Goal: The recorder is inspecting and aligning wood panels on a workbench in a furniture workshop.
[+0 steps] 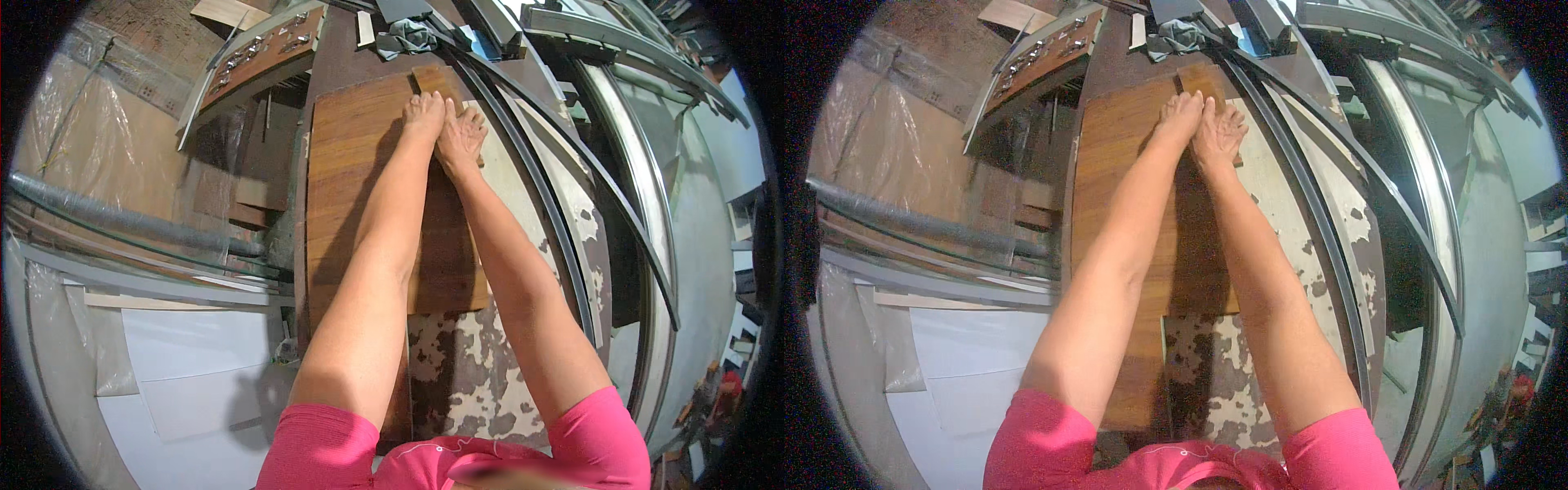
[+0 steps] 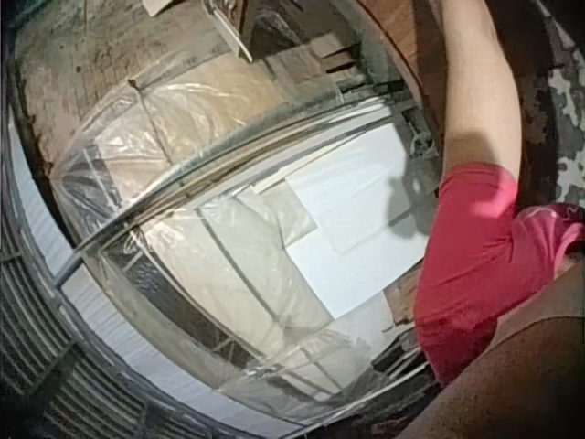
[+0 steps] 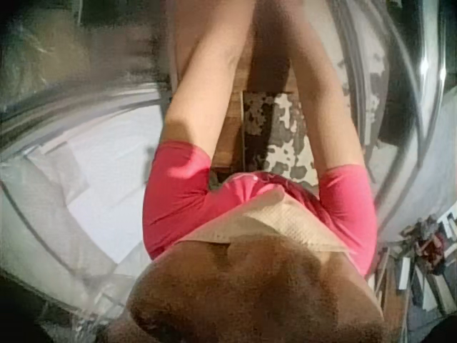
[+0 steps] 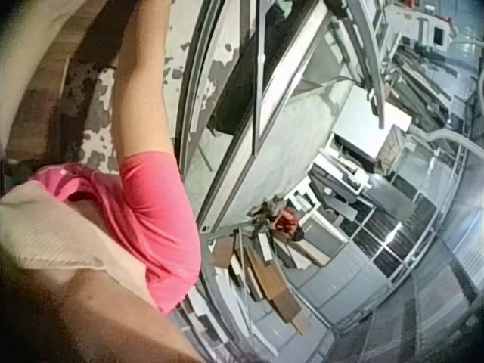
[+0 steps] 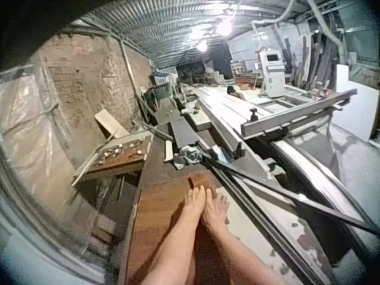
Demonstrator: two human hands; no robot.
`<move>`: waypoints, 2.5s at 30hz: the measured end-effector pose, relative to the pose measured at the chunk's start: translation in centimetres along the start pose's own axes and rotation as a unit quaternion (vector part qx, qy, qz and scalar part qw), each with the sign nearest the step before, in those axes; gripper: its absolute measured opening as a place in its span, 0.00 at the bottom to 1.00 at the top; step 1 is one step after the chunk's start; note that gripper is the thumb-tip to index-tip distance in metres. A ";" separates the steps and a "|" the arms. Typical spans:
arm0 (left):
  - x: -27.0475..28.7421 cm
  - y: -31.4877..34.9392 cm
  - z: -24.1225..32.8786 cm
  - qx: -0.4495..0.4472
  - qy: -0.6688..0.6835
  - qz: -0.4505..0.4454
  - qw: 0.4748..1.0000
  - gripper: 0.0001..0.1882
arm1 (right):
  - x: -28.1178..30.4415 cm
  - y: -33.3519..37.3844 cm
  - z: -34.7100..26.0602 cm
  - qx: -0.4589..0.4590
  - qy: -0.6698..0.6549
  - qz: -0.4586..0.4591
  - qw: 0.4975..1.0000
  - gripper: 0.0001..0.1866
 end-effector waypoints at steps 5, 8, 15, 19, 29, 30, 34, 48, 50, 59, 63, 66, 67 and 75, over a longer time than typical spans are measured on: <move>-0.4 -4.8 -0.3 -0.019 -0.009 -0.040 0.999 0.15 | -1.3 -4.4 0.6 -0.033 0.006 0.046 0.998 0.17; -0.3 -6.2 -0.8 -0.029 -0.010 -0.019 0.999 0.15 | -1.5 -6.1 0.5 -0.040 0.001 0.068 0.997 0.15; -0.1 -5.1 -0.9 -0.007 0.025 -0.002 1.000 0.13 | -1.7 -5.9 0.3 -0.049 -0.011 0.081 0.995 0.16; -0.3 -2.2 -0.2 -0.021 0.038 -0.007 0.999 0.13 | -1.5 -3.0 0.5 -0.031 0.005 0.119 0.992 0.18; -0.3 13.2 1.1 -0.051 0.075 -0.013 0.996 0.17 | 1.1 12.1 -1.5 -0.091 0.023 -0.001 0.996 0.18; -0.1 15.0 1.7 -0.048 0.068 -0.027 0.996 0.19 | 0.9 13.6 -1.2 -0.095 0.042 0.017 0.994 0.18; 0.4 23.2 0.7 -0.054 0.074 -0.021 0.996 0.20 | 1.7 21.6 -3.7 -0.076 0.093 0.008 0.993 0.20; 1.5 38.7 -0.9 -0.052 0.087 -0.057 0.993 0.21 | 3.3 36.0 -8.3 -0.067 0.125 -0.049 0.989 0.25; 1.2 38.7 -1.4 -0.054 0.071 -0.041 0.995 0.21 | 3.2 36.0 -8.7 -0.062 0.122 -0.047 0.989 0.25; 0.8 32.0 -2.1 -0.028 0.081 -0.055 0.995 0.21 | 0.9 29.8 -7.7 -0.037 0.162 0.019 0.986 0.26; 0.7 28.4 -3.3 -0.015 0.083 -0.054 0.995 0.21 | 0.5 26.1 -8.0 -0.027 0.149 0.009 0.988 0.26; 1.0 25.5 -3.8 -0.009 0.084 -0.045 0.995 0.21 | 0.4 23.1 -8.3 -0.030 0.125 -0.013 0.992 0.26; 1.3 24.4 -3.6 -0.009 0.085 -0.047 0.995 0.21 | 0.2 21.9 -7.9 -0.030 0.126 -0.014 0.991 0.26; 1.3 15.3 -5.1 -0.010 0.064 -0.021 0.998 0.19 | -1.2 12.7 -7.4 -0.020 0.077 -0.001 0.997 0.23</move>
Point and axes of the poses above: each hand's wrist, its own y-axis away from the middle knuckle, its own x-axis out of the back of the hand, z = x × y, the point moved 4 cm from there along -y, towards the middle knuckle, and after that the axes turned 10 degrees about -z, right-handed, at the moved point
